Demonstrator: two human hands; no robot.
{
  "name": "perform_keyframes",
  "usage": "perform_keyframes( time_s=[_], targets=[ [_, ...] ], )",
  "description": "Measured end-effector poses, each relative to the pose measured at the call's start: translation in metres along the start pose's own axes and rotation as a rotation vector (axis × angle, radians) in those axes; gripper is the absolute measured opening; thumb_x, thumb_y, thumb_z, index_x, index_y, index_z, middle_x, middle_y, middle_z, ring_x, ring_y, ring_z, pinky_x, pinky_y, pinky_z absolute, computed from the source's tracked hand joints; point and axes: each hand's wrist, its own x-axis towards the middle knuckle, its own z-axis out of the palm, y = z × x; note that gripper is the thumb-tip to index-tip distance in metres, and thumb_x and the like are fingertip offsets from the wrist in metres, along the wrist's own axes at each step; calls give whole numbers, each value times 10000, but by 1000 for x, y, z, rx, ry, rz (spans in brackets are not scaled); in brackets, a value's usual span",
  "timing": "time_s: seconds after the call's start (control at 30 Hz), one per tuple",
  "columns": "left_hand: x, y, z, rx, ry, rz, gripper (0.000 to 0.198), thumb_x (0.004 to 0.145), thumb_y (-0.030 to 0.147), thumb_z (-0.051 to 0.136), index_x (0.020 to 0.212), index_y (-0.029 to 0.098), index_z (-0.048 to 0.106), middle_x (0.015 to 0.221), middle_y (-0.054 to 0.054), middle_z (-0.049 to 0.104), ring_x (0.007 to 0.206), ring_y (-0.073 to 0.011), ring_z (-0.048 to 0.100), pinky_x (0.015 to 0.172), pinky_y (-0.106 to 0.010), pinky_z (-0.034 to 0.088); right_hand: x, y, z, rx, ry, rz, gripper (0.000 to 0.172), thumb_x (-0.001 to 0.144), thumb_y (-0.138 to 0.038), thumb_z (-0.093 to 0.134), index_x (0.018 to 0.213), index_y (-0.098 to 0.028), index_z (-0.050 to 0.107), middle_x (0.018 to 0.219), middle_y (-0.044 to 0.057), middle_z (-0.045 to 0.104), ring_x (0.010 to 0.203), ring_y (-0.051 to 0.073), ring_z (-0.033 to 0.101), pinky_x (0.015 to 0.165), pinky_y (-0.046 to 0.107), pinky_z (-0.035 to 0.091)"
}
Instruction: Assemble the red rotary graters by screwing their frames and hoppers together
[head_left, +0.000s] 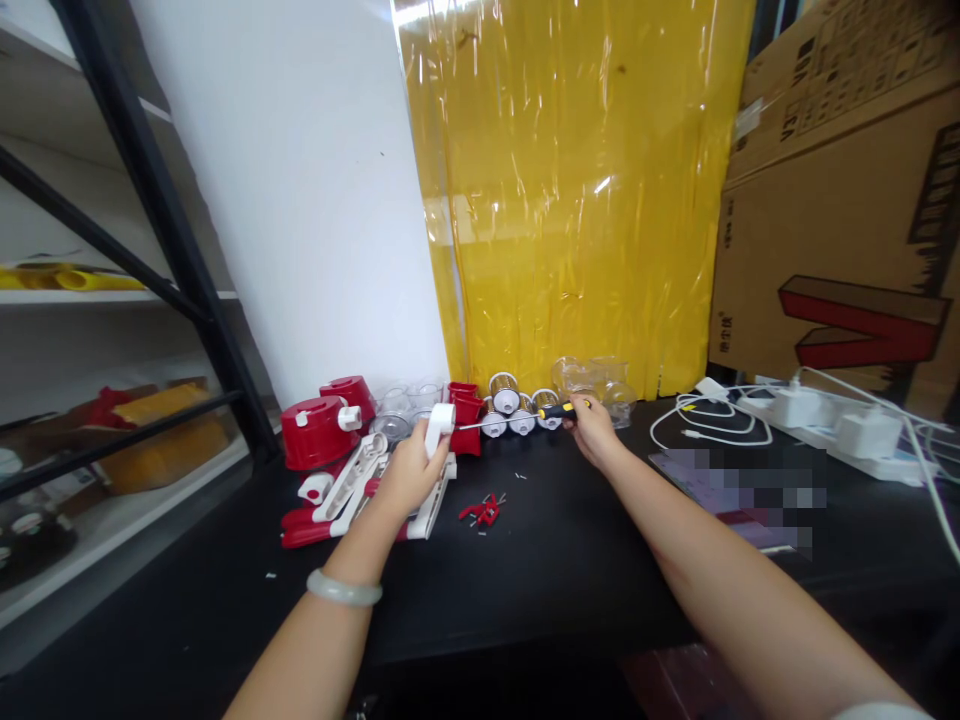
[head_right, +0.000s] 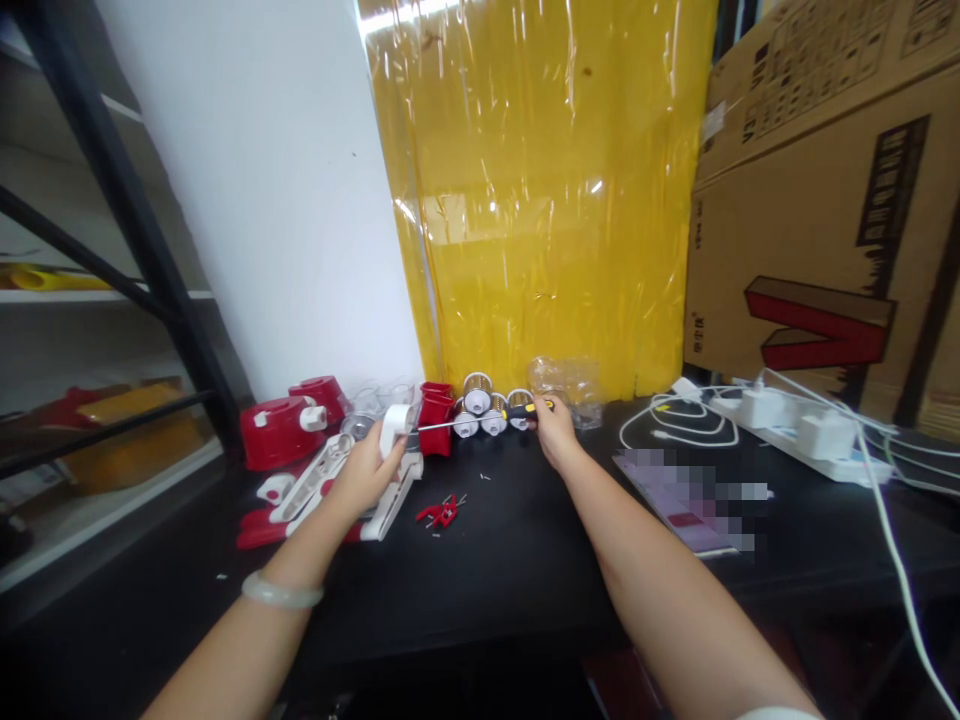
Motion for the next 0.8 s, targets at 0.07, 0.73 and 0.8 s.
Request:
perform_keyframes(
  time_s=[0.07, 0.73, 0.8],
  targets=[
    [0, 0, 0, -2, 9, -6, 395, 968, 466, 429, 1186, 158, 547, 715, -76, 713, 688, -293, 726, 682, -367, 518, 1, -1, 0, 19, 12, 7, 199, 724, -265, 749, 698, -207, 561, 557, -58, 520, 436, 80, 494, 369, 175, 367],
    [0, -1, 2, -24, 23, 14, 335, 945, 457, 490, 1116, 179, 568, 746, -67, 709, 657, -269, 708, 680, -363, 517, 5, -5, -4, -32, 34, 22, 224, 742, -258, 679, 674, -220, 469, 492, -87, 465, 393, 74, 450, 364, 169, 342],
    [1, -2, 3, -24, 53, 33, 315, 925, 441, 525, 1100, 184, 574, 758, -67, 708, 674, -269, 709, 675, -358, 518, 7, -7, -6, -59, 60, 2, 183, 771, -230, 631, 673, -218, 476, 482, -87, 458, 386, 75, 446, 364, 174, 335]
  ],
)
